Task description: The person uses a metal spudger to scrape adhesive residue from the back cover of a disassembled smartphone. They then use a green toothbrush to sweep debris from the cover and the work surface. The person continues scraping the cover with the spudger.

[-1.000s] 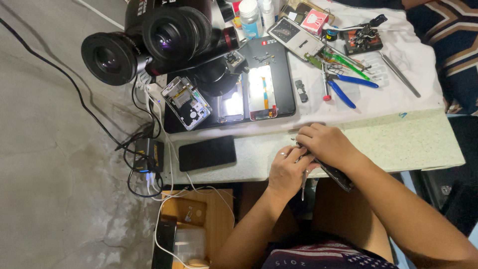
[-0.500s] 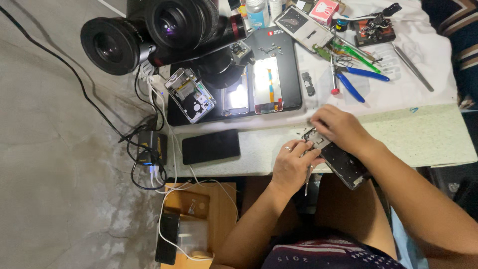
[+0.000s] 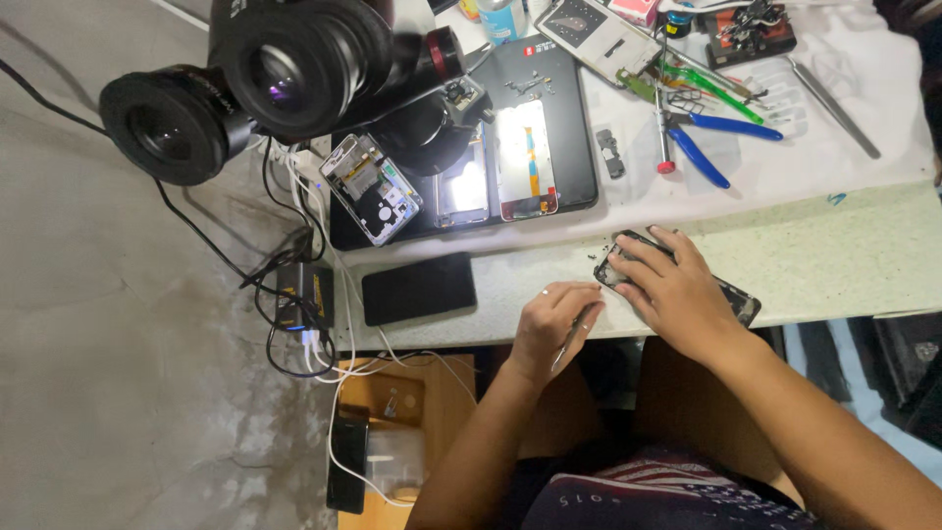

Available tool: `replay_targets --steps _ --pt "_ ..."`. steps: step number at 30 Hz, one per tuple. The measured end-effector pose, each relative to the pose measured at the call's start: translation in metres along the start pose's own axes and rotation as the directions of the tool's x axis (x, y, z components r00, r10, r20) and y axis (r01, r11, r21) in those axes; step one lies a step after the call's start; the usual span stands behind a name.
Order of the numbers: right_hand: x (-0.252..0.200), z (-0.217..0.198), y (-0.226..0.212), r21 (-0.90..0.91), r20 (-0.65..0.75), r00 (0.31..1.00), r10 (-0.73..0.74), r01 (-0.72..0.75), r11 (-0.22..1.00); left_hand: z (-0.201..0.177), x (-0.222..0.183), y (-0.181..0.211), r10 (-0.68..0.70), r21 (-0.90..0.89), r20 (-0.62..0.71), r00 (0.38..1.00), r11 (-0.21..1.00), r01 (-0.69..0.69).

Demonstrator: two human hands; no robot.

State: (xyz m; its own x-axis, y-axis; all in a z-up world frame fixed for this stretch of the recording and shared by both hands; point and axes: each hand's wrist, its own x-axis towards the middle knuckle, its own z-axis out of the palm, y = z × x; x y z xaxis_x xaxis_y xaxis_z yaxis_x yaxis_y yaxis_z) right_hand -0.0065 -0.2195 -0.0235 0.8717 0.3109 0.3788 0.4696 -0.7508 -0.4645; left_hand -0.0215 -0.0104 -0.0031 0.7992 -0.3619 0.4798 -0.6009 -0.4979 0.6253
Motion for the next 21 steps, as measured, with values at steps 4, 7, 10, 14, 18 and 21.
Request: replay_targets --steps 4,7,10,14,18,21 --pt "0.002 -0.003 0.002 0.041 0.019 1.0 0.001 -0.001 0.999 -0.008 0.009 0.005 0.11 0.117 0.131 0.985 0.985 -0.126" --pt "0.002 -0.002 0.002 0.051 0.013 1.0 0.018 -0.019 0.999 -0.012 0.01 0.005 0.12 0.128 0.18 0.976 0.981 -0.144" --pt "0.002 -0.003 0.002 0.042 0.019 0.999 0.036 -0.037 0.998 -0.01 0.011 0.005 0.111 0.119 0.161 0.981 0.984 -0.131" --pt "0.001 -0.002 0.001 0.016 0.028 0.999 0.034 -0.035 0.999 -0.001 0.015 0.007 0.119 0.177 0.101 0.988 0.975 -0.135" --pt "0.001 -0.001 0.002 -0.01 0.032 0.999 0.036 -0.036 0.999 0.003 0.013 0.008 0.114 0.212 0.106 0.988 0.968 -0.135" --pt "0.0 0.001 0.004 0.011 0.015 0.999 0.032 -0.032 0.999 0.008 0.011 0.006 0.087 0.231 0.123 0.989 0.966 -0.114"
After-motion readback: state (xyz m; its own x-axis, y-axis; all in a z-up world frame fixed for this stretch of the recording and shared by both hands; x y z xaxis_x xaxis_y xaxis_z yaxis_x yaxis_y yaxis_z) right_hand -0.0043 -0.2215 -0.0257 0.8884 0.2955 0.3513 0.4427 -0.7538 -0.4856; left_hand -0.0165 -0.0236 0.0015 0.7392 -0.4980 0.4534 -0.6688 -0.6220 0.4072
